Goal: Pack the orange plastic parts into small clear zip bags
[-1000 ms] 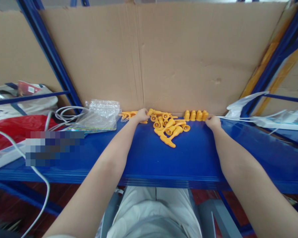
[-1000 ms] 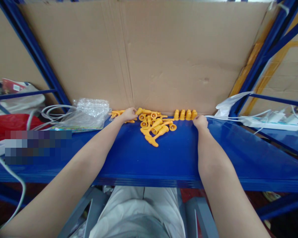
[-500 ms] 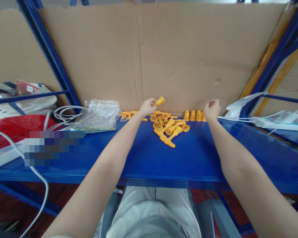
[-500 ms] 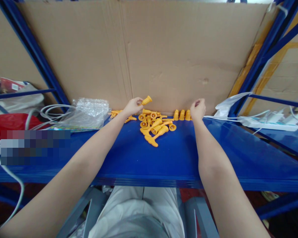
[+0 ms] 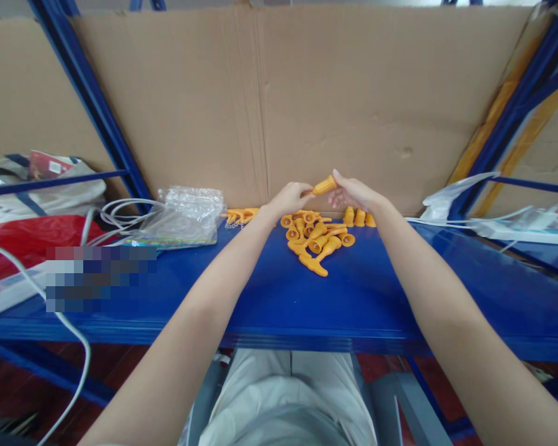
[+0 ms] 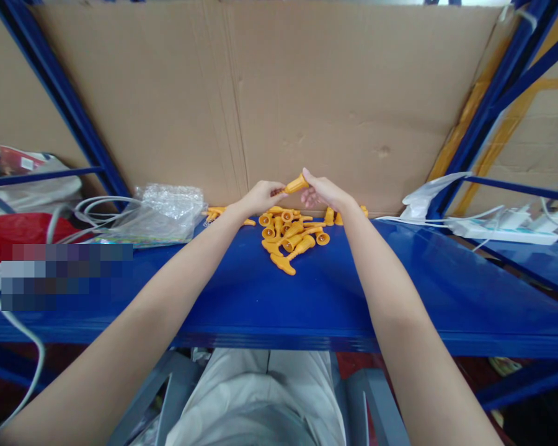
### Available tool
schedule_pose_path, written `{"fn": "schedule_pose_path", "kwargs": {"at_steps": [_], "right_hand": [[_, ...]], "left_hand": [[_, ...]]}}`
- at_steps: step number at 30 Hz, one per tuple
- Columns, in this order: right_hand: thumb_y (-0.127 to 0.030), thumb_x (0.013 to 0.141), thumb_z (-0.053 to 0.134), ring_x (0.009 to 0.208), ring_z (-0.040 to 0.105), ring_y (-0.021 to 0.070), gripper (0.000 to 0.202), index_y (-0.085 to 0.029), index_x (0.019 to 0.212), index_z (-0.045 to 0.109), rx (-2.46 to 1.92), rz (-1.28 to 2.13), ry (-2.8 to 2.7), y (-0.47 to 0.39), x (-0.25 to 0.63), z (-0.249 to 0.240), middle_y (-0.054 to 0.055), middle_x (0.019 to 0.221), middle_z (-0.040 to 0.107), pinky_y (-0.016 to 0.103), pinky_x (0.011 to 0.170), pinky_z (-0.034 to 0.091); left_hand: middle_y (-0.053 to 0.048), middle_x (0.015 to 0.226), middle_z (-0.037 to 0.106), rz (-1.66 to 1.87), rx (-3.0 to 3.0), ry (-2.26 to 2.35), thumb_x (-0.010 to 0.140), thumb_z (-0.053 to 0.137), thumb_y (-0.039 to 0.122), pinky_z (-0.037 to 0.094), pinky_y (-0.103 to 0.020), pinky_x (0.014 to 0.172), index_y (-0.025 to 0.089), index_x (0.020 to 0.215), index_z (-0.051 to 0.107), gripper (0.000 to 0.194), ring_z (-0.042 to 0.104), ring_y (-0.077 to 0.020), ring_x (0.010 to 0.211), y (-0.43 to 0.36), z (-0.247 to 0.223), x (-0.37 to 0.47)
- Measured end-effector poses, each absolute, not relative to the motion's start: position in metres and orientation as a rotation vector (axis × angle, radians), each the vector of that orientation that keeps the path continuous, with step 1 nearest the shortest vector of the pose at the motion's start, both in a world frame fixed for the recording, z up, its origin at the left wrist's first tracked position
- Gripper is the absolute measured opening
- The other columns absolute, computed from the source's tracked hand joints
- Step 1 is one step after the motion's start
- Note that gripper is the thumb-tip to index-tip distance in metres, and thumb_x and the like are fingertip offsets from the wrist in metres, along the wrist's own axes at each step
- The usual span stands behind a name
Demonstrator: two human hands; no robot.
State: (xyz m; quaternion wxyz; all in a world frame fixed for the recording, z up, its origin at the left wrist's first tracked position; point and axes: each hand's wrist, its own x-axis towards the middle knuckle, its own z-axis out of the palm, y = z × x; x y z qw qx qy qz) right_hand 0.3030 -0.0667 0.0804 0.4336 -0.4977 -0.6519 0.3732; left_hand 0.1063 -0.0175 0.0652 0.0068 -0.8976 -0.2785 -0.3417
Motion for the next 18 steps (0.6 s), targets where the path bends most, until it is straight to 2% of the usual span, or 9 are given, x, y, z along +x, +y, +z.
{"fn": "schedule_pose_path", "kwargs": {"at_steps": [4, 8, 13, 18], "right_hand": [[-0.073, 0.089, 0.045, 0.045, 0.049, 0.0094, 0.061, -0.015, 0.082, 0.063, -1.273, 0.829, -1.648, -0.066, 0.309, 0.080, 0.000, 0.052, 0.054, 0.020, 0.048, 0.041], [-0.074, 0.086, 0.052, 0.049, 0.051, 0.0100, 0.058, -0.017, 0.076, 0.060, -1.316, 0.793, -1.675, -0.063, 0.312, 0.077, 0.001, 0.056, 0.055, 0.022, 0.050, 0.041], [-0.059, 0.090, 0.061, 0.053, 0.051, 0.0093, 0.048, -0.017, 0.067, 0.055, -1.313, 0.844, -1.710, -0.064, 0.312, 0.077, 0.002, 0.059, 0.056, 0.021, 0.056, 0.045], [-0.044, 0.090, 0.067, 0.058, 0.054, 0.0107, 0.031, -0.019, 0.076, 0.057, -1.325, 0.878, -1.769, -0.063, 0.318, 0.074, 0.002, 0.065, 0.061, 0.022, 0.061, 0.048]], "left_hand": [[-0.006, 0.088, 0.074, -1.037, -2.770, -0.874, 0.089, 0.055, 0.021, 0.046, -0.027, 0.077, 0.012, 0.095, 0.075, 0.023, 0.064, -0.0181, 0.082, -0.013, 0.064, 0.105], [-0.011, 0.105, 0.075, -0.955, -2.697, -0.932, 0.090, 0.050, 0.019, 0.048, -0.031, 0.088, 0.013, 0.103, 0.075, 0.029, 0.067, -0.0222, 0.097, -0.012, 0.062, 0.104], [-0.010, 0.108, 0.075, -0.905, -2.684, -0.939, 0.090, 0.050, 0.019, 0.048, -0.030, 0.090, 0.014, 0.105, 0.075, 0.030, 0.067, -0.0223, 0.102, -0.012, 0.061, 0.104], [-0.008, 0.099, 0.075, -0.855, -2.722, -0.979, 0.088, 0.051, 0.020, 0.047, -0.029, 0.086, 0.015, 0.099, 0.076, 0.028, 0.066, -0.0212, 0.096, -0.010, 0.060, 0.105]]}}
